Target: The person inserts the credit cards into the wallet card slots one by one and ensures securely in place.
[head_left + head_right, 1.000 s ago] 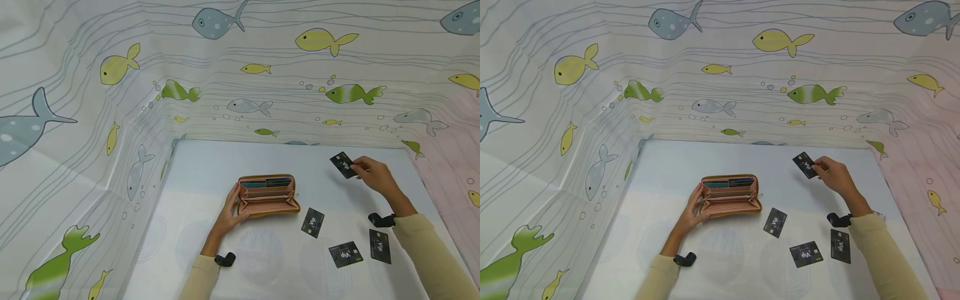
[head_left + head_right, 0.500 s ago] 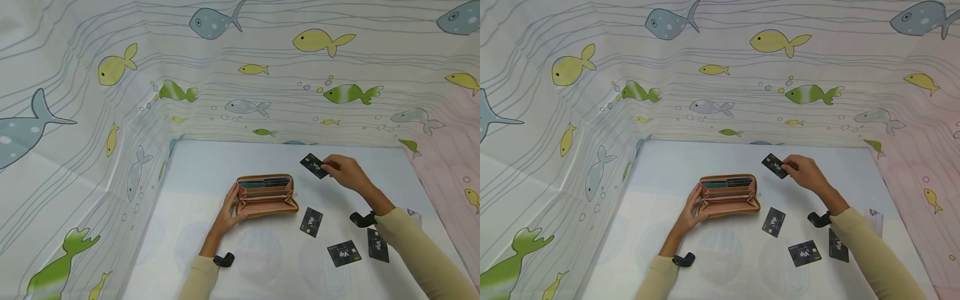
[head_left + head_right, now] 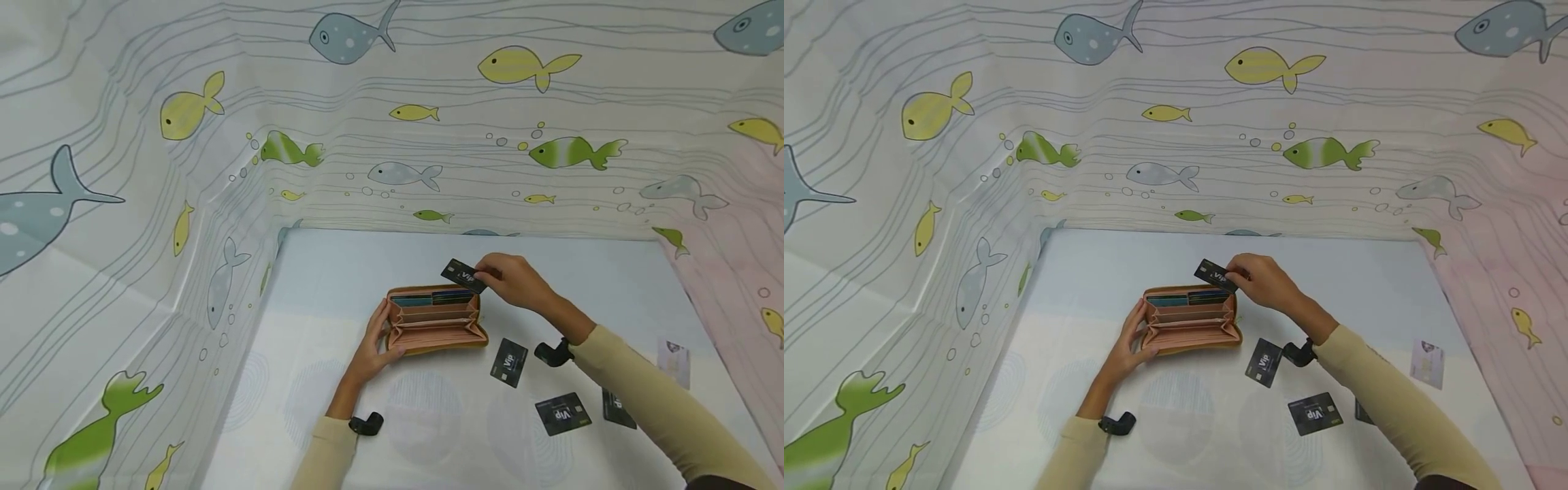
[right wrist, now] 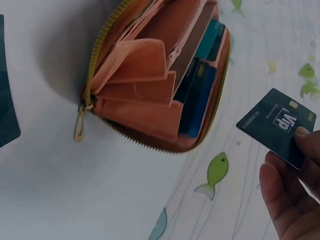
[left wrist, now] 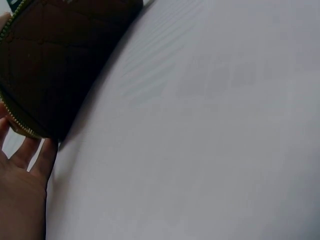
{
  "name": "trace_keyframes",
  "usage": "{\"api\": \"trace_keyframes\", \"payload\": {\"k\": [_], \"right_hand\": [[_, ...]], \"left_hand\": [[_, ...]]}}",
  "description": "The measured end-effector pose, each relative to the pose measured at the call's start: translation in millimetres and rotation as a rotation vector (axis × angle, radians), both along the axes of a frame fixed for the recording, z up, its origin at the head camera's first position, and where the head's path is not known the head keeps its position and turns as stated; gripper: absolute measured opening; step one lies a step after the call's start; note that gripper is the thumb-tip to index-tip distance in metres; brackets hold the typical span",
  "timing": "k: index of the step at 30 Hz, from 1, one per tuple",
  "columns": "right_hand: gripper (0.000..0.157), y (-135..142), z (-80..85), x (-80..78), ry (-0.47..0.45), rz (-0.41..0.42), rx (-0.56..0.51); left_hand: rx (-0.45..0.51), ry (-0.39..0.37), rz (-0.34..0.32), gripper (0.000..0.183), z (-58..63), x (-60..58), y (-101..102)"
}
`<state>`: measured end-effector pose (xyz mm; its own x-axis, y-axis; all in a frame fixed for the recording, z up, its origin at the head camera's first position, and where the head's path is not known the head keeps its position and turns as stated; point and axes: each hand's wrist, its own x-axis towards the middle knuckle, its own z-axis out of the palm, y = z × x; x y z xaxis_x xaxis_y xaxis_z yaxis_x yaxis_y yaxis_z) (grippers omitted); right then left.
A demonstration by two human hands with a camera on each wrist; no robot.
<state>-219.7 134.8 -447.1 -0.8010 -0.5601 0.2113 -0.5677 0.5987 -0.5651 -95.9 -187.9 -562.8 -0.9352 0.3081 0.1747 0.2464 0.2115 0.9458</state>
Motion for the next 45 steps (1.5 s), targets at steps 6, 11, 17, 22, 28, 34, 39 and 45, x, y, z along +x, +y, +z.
{"api": "trace_keyframes", "payload": {"k": [6, 11, 17, 22, 28, 34, 39, 45], "right_hand": [[0.009, -19.9, 4.7, -1.7, 0.066, 0.073, -0.009], [0.009, -36.0, 5.6, -4.7, 0.083, 0.094, -0.004], [0.011, -53.7, 1.1, -8.2, 0.065, 0.111, 0.024], [0.012, -67.2, -4.5, -11.6, 0.065, 0.132, 0.028], [0.011, -79.2, -13.6, -14.9, 0.085, 0.137, 0.039], [0.012, -88.8, -20.2, -17.5, 0.097, 0.158, 0.055], [0.012, -96.1, -22.9, -19.6, 0.079, 0.176, 0.081], [0.012, -101.5, -26.0, -20.0, 0.05, 0.194, 0.14]], "left_hand": [[0.004, -0.007, 0.012, 0.088, 2.0, -0.2, -0.2], [0.003, 0.001, 0.011, 0.089, 2.5, -0.2, 0.3], [-0.009, 0.005, 0.012, 0.088, -1.1, 0.1, 0.0], [-0.004, 0.001, 0.014, 0.089, -3.4, 0.5, -0.1], [0.002, -0.015, 0.011, 0.089, -4.7, 0.0, 0.5], [0.006, -0.022, 0.024, 0.089, -3.0, 1.0, 0.1], [0.01, -0.037, 0.02, 0.089, -0.7, 1.5, -1.2], [0.006, -0.013, 0.017, 0.088, 0.3, 0.7, -0.4]]}}
